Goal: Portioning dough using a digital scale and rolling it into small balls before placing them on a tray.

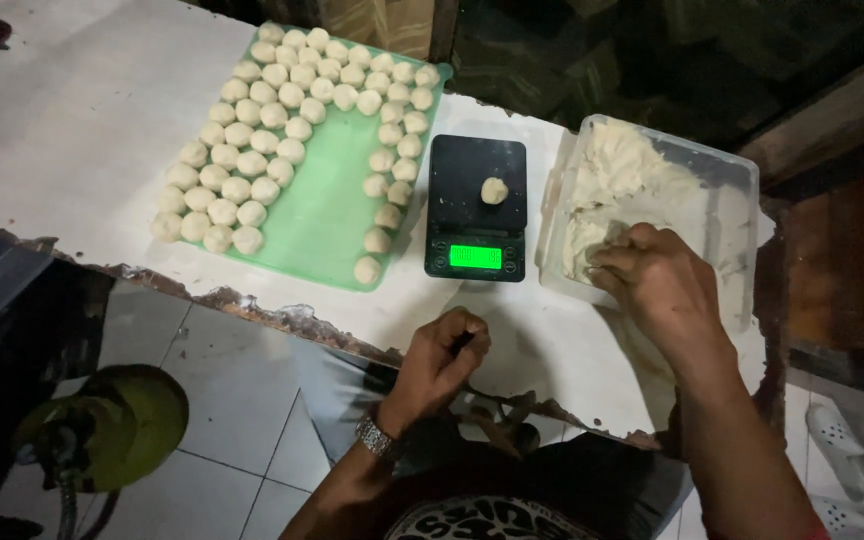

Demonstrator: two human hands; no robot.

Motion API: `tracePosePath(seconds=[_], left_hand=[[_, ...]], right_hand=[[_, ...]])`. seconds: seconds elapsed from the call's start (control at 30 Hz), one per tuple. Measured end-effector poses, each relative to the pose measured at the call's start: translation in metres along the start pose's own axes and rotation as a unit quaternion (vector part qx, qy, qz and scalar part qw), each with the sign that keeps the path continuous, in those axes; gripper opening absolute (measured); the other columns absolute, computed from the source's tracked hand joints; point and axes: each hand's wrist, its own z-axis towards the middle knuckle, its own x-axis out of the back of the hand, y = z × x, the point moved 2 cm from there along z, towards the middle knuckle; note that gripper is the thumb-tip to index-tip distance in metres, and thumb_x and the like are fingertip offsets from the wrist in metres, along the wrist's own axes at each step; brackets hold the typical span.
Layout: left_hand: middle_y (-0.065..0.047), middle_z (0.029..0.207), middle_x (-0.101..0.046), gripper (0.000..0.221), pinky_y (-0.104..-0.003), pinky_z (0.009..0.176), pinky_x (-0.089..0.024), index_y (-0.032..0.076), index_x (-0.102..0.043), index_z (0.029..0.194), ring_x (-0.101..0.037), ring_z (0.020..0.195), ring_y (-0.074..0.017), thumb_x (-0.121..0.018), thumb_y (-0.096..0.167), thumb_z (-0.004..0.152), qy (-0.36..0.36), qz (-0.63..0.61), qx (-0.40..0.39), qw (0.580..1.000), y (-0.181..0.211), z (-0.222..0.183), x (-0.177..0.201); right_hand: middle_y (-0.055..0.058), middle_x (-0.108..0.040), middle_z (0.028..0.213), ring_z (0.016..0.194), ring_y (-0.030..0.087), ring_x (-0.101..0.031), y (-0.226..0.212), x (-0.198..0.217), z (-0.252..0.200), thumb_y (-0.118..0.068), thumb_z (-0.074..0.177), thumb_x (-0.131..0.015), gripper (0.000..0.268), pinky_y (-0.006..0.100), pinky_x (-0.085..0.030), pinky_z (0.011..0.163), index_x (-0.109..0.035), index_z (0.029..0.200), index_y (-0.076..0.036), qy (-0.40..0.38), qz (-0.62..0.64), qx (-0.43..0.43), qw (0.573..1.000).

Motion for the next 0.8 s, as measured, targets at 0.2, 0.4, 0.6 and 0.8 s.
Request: tracePosePath(seconds=[0.2,0.4,0.6,0.8], left_hand=[[-0.011,0.083,-0.063,0.012,-0.036,0.067,-0.049,0.002,-0.06,0.099,-0.057,0.08,-0.0179,-0.058,0.013,0.102,0.0,-0.027,0.022,0.999,0.013,0.003,0.001],[-0.002,0.084,-0.056,0.012,-0.032,0.069,-0.044,0.008,-0.057,0.092,-0.053,0.075,-0.0164,-0.055,0.015,0.102,-0.017,0.031,0.073,0.997,0.016,0.002,0.0],[-0.002,0.083,-0.055,0.013,-0.033,0.069,-0.046,0.01,-0.053,0.09,-0.054,0.074,-0.0167,-0.055,0.015,0.102,-0.013,0.059,0.053,0.997,0.017,0.002,0.001],[-0.017,0.073,-0.063,0.011,-0.037,0.061,-0.05,-0.002,-0.064,0.091,-0.06,0.071,-0.0211,-0.064,0.009,0.094,0.022,0.0,0.027,0.999,0.003,0.001,0.0]], right_hand=[[0.01,-0.069,0.109,0.105,0.036,-0.065,0.008,0.006,0.007,-0.032,0.088,-0.08,0.022,0.051,-0.056,0.089,-0.081,0.102,-0.016,-0.027,-0.12,-0.016,0.992],[0.015,-0.078,0.113,0.074,0.023,-0.074,0.031,0.005,0.014,-0.021,0.09,-0.084,0.028,0.037,-0.06,0.057,-0.08,0.11,-0.001,0.128,-0.106,0.14,0.976],[0.024,-0.074,0.106,0.09,0.028,-0.069,0.007,0.013,0.032,0.02,0.092,-0.082,0.029,0.033,-0.056,0.068,-0.077,0.119,0.011,0.262,0.06,0.208,0.94],[0.009,-0.076,0.094,0.088,0.019,-0.073,-0.011,-0.039,0.094,-0.006,0.088,-0.086,0.02,0.035,-0.06,0.083,-0.081,0.106,-0.012,0.192,0.267,0.066,0.942]])
